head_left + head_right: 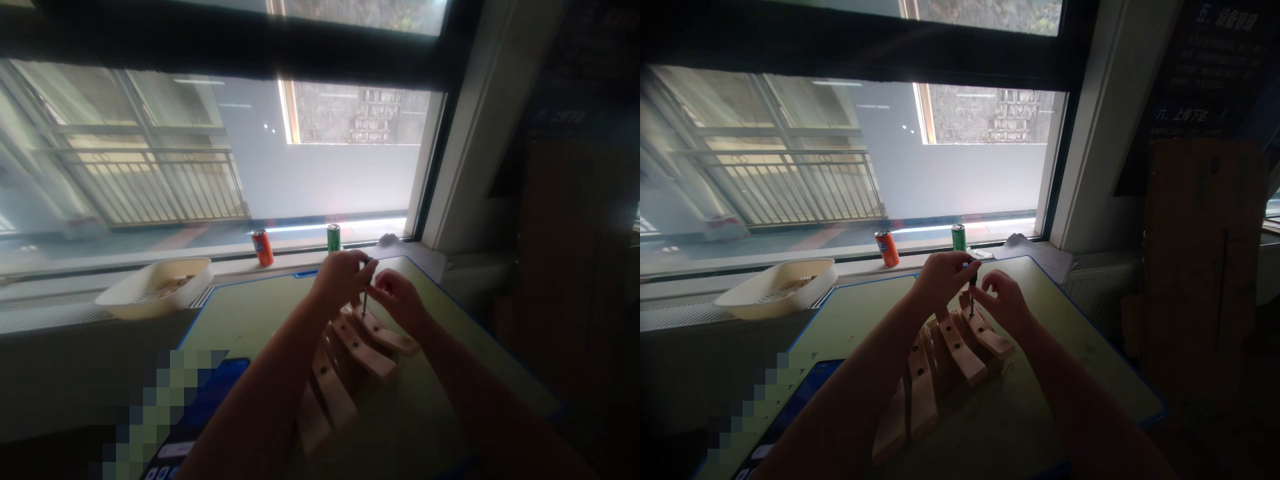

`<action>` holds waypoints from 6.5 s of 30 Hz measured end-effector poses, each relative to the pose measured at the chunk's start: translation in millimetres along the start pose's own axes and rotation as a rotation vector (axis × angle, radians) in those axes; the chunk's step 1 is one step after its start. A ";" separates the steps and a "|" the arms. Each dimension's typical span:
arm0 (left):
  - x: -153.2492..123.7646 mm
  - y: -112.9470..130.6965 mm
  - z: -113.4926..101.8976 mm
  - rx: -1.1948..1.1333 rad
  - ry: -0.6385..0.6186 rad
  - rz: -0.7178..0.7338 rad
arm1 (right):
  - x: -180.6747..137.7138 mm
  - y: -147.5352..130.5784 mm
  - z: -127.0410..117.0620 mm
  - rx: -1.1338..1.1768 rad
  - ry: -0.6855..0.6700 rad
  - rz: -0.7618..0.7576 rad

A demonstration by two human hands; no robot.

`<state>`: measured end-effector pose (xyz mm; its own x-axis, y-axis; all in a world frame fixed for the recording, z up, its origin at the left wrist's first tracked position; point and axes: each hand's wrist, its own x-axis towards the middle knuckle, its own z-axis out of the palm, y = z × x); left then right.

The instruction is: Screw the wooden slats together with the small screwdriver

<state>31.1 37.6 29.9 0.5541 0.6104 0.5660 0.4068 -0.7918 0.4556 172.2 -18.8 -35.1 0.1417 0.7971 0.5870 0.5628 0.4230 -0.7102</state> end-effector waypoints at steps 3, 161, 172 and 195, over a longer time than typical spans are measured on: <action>-0.6 3.0 -0.5 -0.109 -0.107 0.071 | 2.4 -2.0 -6.1 0.099 -0.010 0.018; -2.9 13.4 -12.3 0.398 0.037 0.000 | 0.5 -17.2 11.5 0.265 0.005 0.174; -3.2 16.4 -6.3 0.238 -0.098 0.115 | 2.1 -6.0 3.4 0.261 -0.113 0.126; -0.6 10.7 -16.3 0.023 -0.251 0.072 | 0.1 6.7 -0.9 0.240 -0.230 0.051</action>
<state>23.3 29.1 45.7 0.7439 0.5299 0.4072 0.3744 -0.8352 0.4028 176.7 -16.3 -39.4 -0.0380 0.8846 0.4647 0.3476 0.4477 -0.8238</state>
